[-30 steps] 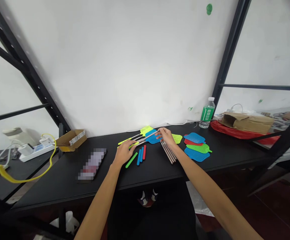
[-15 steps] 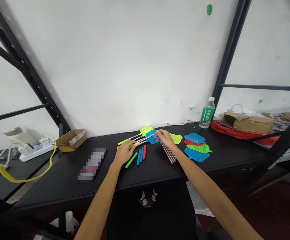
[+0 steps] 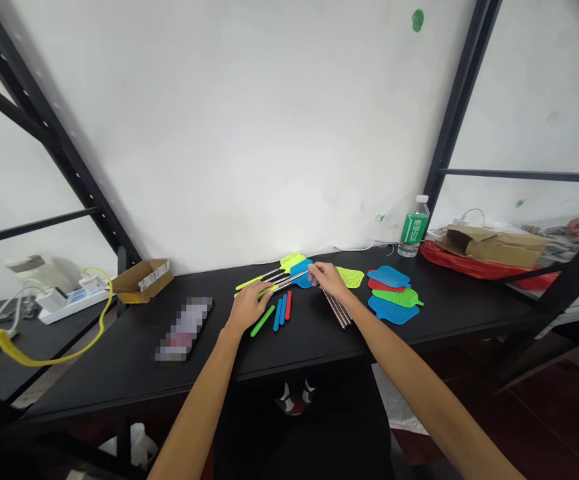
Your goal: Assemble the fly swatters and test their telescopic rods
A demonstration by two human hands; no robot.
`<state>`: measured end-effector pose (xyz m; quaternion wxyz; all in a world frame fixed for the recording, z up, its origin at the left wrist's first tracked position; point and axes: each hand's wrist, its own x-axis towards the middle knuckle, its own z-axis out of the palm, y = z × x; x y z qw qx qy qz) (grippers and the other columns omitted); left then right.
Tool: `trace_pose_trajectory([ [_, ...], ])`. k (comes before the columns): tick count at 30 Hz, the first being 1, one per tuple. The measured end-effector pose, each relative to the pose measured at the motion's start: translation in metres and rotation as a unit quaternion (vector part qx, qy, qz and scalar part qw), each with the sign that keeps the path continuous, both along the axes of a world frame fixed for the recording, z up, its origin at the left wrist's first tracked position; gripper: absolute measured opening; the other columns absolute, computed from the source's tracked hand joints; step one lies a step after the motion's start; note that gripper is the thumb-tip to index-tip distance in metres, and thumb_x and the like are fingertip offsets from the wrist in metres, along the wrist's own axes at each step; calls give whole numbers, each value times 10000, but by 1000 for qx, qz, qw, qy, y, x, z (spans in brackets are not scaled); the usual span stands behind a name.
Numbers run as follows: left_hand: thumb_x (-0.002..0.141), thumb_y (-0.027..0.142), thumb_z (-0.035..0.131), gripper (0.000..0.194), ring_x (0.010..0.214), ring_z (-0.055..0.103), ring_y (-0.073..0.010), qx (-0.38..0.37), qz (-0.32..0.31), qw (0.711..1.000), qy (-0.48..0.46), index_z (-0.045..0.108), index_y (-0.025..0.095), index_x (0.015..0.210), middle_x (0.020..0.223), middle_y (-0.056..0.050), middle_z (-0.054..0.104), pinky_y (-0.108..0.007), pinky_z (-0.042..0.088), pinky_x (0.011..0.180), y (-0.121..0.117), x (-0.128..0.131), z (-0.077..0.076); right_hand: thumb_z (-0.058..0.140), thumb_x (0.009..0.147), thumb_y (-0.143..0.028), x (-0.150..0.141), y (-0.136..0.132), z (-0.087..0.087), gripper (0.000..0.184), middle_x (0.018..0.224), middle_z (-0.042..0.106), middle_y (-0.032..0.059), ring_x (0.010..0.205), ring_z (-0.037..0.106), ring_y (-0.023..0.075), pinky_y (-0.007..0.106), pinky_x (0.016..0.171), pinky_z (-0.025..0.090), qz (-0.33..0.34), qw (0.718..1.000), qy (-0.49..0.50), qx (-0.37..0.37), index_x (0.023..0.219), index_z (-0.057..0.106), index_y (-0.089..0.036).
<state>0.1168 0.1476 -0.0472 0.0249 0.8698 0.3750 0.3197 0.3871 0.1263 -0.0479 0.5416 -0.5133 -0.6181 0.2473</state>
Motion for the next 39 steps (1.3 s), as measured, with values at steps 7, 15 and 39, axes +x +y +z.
trace_pose_trajectory([
  [7,967,417,430,355,1114,623,-238,1,-14,1000,-1,690,251,1142,1149,-55,701,-347,501,912,0,0,-1,471,912,-478,-1,-2,0,449,598,649,16,529,600,149,231,503,422,9,999,-40,11,570,586,-212],
  [15,972,414,420,355,1033,646,-223,3,-12,1000,-4,693,244,1122,1112,-59,699,-331,510,875,-1,1,0,453,927,-487,-1,-3,0,481,555,622,11,531,601,155,250,571,449,13,998,-51,21,546,565,-215],
  [39,858,619,475,795,1185,537,-386,-20,299,951,80,294,215,1519,1351,-186,535,-506,403,970,-28,-75,24,517,865,-597,17,15,-3,479,522,494,-11,463,453,112,230,435,333,9,981,185,49,590,471,-207],
])
